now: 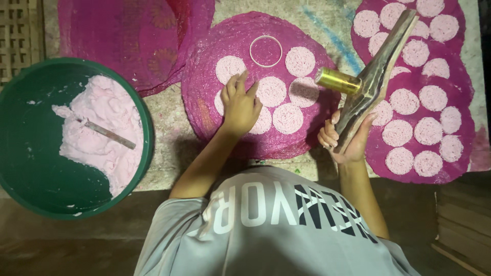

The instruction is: The person scoops pink dough from a green basin and uses a handheld press to form circular discs on a pink mat. The person repeatedly fills the press, presses the dough, and arranges the finished discs on the mat.

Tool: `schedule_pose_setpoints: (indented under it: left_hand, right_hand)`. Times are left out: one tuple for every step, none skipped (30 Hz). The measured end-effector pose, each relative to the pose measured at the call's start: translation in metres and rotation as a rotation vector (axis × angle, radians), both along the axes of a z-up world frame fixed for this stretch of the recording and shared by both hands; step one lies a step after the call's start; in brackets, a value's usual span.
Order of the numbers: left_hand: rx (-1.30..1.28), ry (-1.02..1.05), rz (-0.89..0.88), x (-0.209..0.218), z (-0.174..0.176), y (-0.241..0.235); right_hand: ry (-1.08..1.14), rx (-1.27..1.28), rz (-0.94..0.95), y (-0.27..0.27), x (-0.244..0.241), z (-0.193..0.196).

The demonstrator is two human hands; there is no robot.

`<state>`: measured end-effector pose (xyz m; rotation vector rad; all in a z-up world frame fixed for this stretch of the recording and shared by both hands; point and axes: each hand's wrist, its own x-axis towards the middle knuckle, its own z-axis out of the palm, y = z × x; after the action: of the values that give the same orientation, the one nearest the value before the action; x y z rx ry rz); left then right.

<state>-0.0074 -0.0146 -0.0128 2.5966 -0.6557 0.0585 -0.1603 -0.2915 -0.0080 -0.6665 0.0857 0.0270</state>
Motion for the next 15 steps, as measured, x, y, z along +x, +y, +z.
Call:
schedule_pose_setpoints:
  left_hand:
    - [0.000, -0.006, 0.001, 0.000, 0.000, 0.000]
    - [-0.001, -0.012, 0.002, -0.001, -0.001, 0.000]
    - [-0.001, -0.017, 0.004, -0.002, -0.002, 0.001]
    - [-0.003, -0.003, -0.001, -0.002, -0.003, 0.001]
    - [-0.004, 0.011, -0.006, -0.003, -0.005, 0.002]
    - [-0.006, 0.025, -0.010, -0.002, -0.006, 0.002]
    - [0.014, 0.000, -0.009, -0.002, -0.007, 0.002]
    - [0.033, -0.025, -0.009, 0.001, -0.007, 0.000]
    - [0.053, -0.050, -0.009, 0.003, -0.007, -0.002]
    - [0.050, -0.056, -0.009, 0.003, -0.005, -0.002]
    - [0.047, -0.062, -0.009, 0.004, -0.003, -0.002]
    - [0.042, -0.068, -0.010, 0.005, 0.000, -0.004]
    - [0.041, -0.056, -0.032, 0.005, 0.005, -0.005]
    - [0.038, -0.047, -0.054, 0.006, 0.013, -0.006]
    - [0.035, -0.037, -0.075, 0.006, 0.022, -0.007]
  right_hand:
    - [-0.007, -0.016, -0.006, 0.000, 0.000, -0.001]
    - [-0.012, -0.032, -0.011, 0.000, -0.001, -0.002]
    - [-0.018, -0.049, -0.016, 0.001, -0.002, -0.003]
    - [-0.018, -0.046, -0.012, 0.001, -0.001, -0.004]
    - [-0.019, -0.044, -0.008, 0.002, -0.001, -0.004]
    - [-0.021, -0.042, -0.004, 0.002, 0.000, -0.004]
    - [-0.030, -0.036, 0.003, 0.002, 0.000, -0.004]
    - [-0.039, -0.031, 0.009, 0.001, 0.002, -0.003]
    - [-0.049, -0.026, 0.015, 0.000, 0.004, -0.002]
    - [-0.044, -0.002, 0.026, 0.000, 0.004, -0.001]
    - [-0.039, 0.021, 0.038, 0.002, 0.003, -0.001]
    - [-0.034, 0.043, 0.049, 0.003, 0.002, 0.001]
    - [-0.040, 0.117, 0.096, 0.004, 0.001, 0.002]
    - [-0.048, 0.190, 0.145, 0.006, 0.001, 0.004]
    - [-0.056, 0.262, 0.193, 0.010, -0.001, 0.006]
